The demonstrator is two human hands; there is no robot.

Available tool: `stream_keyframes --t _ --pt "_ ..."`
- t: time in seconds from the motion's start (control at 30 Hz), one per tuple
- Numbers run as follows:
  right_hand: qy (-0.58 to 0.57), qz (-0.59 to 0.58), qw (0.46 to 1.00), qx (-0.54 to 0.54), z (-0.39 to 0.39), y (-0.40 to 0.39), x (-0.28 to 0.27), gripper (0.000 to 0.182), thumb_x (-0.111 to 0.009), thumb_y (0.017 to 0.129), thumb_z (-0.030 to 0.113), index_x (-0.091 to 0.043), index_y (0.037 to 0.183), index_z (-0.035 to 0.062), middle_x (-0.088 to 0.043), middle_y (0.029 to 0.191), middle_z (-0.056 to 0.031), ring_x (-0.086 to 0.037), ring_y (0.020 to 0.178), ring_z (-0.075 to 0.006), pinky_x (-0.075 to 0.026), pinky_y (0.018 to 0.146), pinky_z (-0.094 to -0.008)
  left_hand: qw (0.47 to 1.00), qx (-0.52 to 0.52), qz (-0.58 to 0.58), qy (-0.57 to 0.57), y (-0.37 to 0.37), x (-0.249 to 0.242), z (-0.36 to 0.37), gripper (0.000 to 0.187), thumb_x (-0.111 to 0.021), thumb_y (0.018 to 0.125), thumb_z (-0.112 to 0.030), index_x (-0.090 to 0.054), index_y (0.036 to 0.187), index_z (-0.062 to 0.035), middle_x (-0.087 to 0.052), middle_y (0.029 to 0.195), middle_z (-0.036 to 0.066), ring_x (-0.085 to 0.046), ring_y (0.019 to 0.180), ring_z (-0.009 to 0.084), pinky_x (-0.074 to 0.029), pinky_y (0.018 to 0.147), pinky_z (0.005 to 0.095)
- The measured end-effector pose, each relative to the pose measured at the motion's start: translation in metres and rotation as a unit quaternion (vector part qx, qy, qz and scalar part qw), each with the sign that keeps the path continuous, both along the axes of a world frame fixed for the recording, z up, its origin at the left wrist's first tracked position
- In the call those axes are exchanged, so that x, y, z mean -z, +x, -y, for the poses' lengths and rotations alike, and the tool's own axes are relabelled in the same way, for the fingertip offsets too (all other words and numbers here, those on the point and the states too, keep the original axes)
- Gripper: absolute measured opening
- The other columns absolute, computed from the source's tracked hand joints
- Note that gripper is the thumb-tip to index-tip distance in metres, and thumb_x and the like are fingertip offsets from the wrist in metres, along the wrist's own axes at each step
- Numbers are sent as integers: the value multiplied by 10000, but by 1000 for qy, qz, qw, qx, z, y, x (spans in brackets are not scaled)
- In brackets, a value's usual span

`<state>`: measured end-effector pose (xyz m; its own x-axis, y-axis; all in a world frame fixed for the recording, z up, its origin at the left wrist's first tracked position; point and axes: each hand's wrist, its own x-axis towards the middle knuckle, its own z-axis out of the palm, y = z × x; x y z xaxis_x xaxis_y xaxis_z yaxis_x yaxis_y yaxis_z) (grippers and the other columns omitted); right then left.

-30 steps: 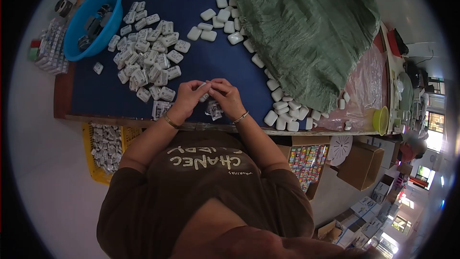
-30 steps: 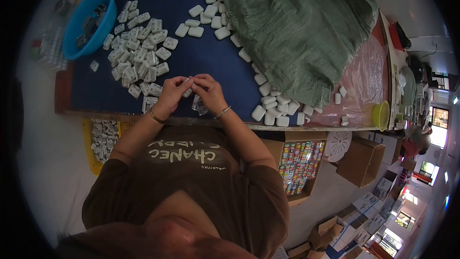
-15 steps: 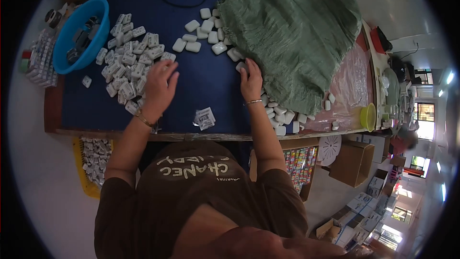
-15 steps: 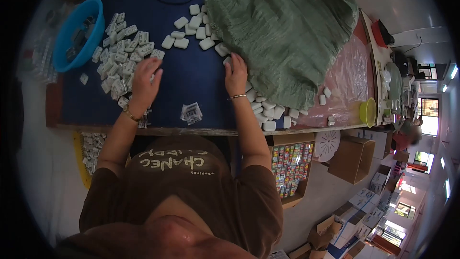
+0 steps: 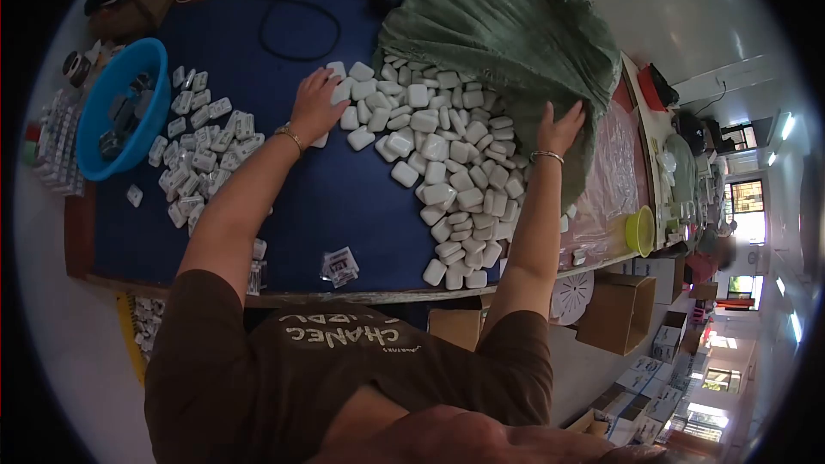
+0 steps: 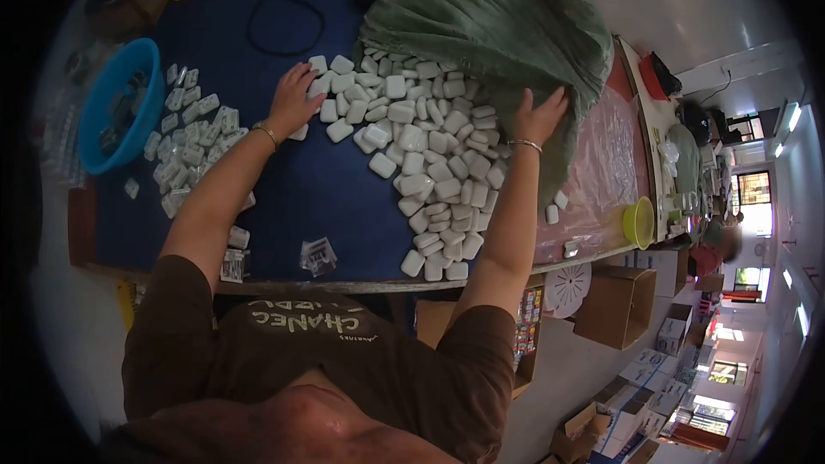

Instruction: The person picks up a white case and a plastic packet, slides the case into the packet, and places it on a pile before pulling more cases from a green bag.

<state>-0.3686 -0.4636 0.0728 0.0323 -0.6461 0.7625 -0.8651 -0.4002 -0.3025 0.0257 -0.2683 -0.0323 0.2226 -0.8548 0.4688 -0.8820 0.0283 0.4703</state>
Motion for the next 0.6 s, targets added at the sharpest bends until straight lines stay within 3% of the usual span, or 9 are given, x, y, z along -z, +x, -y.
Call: stream_keyframes --t 0.1,0.2,0.23,0.3,0.33,0.4,0.5,0.57,0.6 --pt "5 -28 1000 -12 -22 1 -1 501 -706 798 205 -519 1203 -24 -544 1187 -230 -492 1091 -414 -395 951 -468 986 -43 27 161 23 20 28 619 -556 882 -509 -467 1374 -145 -333 1485 124 -228 1406 307 -194 1128 479" --pt "203 49 954 -213 -47 19 54 355 -705 776 134 -590 1089 11 -628 995 -190 -563 950 -389 -434 890 -454 985 -46 17 165 -5 24 30 629 -576 871 -503 -463 1376 -146 -346 1476 125 -248 1397 309 -214 1118 473" --pt "206 49 954 -212 -46 25 67 355 -705 776 134 -590 1089 11 -628 995 -190 -563 950 -389 -434 890 -454 987 -45 31 150 -16 28 31 641 -580 865 -502 -458 1378 -137 -358 1470 122 -272 1387 304 -218 1113 477" --pt "145 -128 954 -229 -48 30 87 321 -662 846 227 -588 1097 42 -624 1065 -159 -567 1006 -369 -464 865 -435 991 -40 -17 129 -45 34 30 642 -582 864 -496 -455 1379 -134 -374 1460 119 -284 1381 308 -222 1110 479" --pt "150 -126 954 -228 -46 33 89 321 -662 846 227 -588 1097 42 -624 1065 -159 -567 1006 -369 -464 865 -435 992 -37 -66 101 -60 34 29 644 -584 862 -490 -452 1380 -131 -390 1450 115 -297 1374 313 -226 1107 480" --pt "432 -83 891 -114 -40 43 82 468 -623 867 360 -564 1200 36 -589 1198 -179 -527 1116 -382 -428 941 -442 991 -36 -48 120 -87 27 23 642 -590 859 -478 -449 1377 -127 -415 1433 107 -315 1362 324 -243 1097 482" --pt "367 -50 912 -175 -24 39 132 630 -561 870 507 -482 1361 119 -472 1393 -142 -418 1287 -334 -296 1085 -440 991 -12 -69 111 -114 22 9 617 -593 862 -470 -461 1366 -138 -427 1420 106 -305 1357 362 -272 1076 498" --pt "323 -135 900 -260 -14 25 141 692 -566 860 519 -404 1420 147 -319 1504 -119 -291 1372 -327 -219 1134 -436 991 -3 -75 115 -128 19 -4 597 -586 871 -461 -464 1365 -150 -424 1412 125 -295 1355 386 -279 1069 509" --pt "322 -146 897 -266 -23 31 124 657 -529 901 494 -397 1415 108 -363 1475 -124 -335 1346 -327 -250 1119 -431 989 2 -75 123 -137 14 -12 587 -582 876 -456 -463 1368 -158 -420 1409 137 -289 1355 397 -280 1069 515"
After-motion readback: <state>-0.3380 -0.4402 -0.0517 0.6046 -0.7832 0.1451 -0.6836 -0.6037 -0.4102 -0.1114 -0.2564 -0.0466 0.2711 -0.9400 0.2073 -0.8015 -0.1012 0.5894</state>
